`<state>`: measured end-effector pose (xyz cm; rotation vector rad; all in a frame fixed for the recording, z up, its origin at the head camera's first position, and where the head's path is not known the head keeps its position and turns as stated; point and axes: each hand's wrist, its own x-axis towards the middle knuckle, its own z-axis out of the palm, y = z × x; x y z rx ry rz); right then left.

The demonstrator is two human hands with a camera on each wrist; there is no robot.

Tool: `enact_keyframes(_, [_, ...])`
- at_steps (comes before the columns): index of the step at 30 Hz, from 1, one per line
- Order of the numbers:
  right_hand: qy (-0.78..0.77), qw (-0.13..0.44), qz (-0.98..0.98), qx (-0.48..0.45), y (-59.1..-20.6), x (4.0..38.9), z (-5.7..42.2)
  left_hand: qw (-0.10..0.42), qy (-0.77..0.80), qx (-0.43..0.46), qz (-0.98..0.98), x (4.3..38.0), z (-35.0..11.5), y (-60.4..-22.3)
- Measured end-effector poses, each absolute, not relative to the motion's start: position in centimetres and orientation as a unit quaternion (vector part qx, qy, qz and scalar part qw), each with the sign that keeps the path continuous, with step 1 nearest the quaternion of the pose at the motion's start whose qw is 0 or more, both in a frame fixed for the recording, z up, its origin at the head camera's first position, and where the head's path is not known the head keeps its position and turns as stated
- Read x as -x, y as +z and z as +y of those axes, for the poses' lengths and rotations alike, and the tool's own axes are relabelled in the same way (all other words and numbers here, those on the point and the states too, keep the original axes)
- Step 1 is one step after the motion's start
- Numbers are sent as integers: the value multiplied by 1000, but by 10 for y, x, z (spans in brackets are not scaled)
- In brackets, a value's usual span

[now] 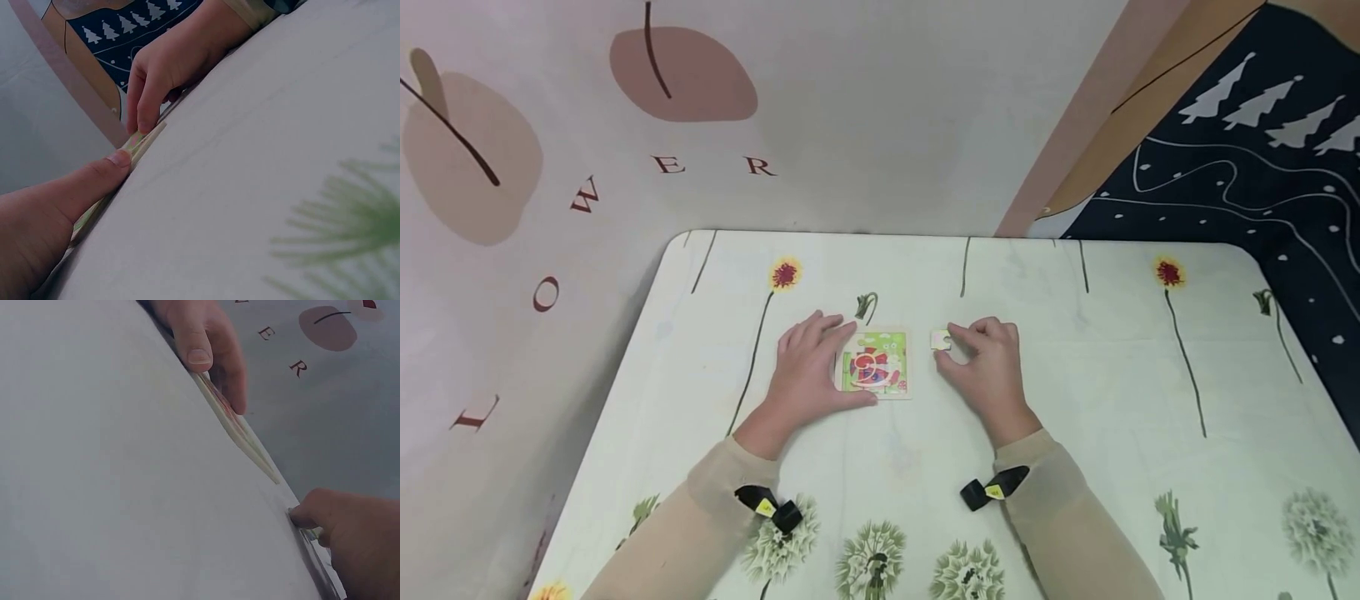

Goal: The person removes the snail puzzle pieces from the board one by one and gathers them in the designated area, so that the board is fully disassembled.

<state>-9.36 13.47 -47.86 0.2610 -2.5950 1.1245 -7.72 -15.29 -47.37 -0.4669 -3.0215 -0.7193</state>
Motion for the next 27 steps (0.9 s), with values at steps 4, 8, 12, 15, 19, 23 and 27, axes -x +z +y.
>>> enact_keyframes(4, [379, 141, -910, -94, -479, 95, 136, 3, -231, 150, -961, 77, -153, -474])
enact_keyframes(8, [367, 139, -915, -100, -481, 96, 136, 0, -229, 148, -962, 78, -153, -475])
enact_keyframes(12, [362, 144, -915, -103, -481, 97, 136, -4, -227, 146, -963, 78, -152, -475])
enact_keyframes(15, [359, 146, -917, -97, -481, 97, 136, -8, -227, 146, -963, 79, -152, -475])
enact_keyframes(19, [353, 140, -921, -90, -481, 99, 135, -6, -227, 147, -963, 79, -152, -474])
enact_keyframes(23, [352, 133, -922, -87, -481, 99, 133, -1, -229, 145, -963, 79, -152, -476])
enact_keyframes(27, [365, 138, -918, -65, -481, 99, 132, 0, -231, 151, -961, 79, -152, -477])
